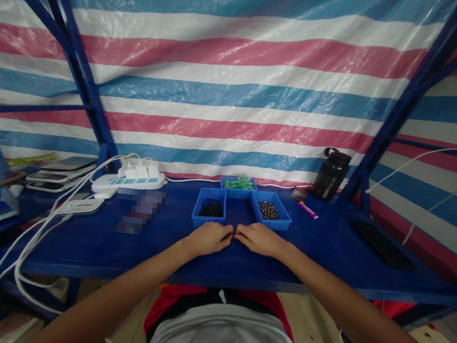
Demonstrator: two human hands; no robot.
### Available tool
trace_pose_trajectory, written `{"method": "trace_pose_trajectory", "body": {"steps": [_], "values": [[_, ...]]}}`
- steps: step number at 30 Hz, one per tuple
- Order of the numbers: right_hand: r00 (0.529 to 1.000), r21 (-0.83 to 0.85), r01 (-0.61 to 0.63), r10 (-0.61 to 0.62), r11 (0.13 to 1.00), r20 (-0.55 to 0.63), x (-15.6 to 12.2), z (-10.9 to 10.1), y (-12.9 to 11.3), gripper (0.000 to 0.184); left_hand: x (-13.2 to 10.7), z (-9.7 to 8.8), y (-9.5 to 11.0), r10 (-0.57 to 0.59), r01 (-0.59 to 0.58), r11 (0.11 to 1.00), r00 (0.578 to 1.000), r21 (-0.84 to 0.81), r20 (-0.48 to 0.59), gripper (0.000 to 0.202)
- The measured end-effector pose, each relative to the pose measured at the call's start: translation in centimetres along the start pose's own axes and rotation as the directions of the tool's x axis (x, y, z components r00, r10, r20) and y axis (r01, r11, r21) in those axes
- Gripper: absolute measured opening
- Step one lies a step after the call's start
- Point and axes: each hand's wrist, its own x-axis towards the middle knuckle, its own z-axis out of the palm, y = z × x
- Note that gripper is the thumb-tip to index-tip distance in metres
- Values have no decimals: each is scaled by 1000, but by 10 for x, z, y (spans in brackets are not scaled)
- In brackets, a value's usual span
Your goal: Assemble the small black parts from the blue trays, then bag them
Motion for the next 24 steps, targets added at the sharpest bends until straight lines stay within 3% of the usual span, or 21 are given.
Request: {"method": "trace_pose_trajectory", "body": {"steps": [13,24], "values": [[997,-34,-24,21,999,-79,-7,5,-3,26,-1,-2,1,54,-58,996,996,-67,-69,13],[993,309,-12,49,951,-112,-8,2,-1,29,-1,-2,-1,137,-159,984,965,-80,-224,18]]}}
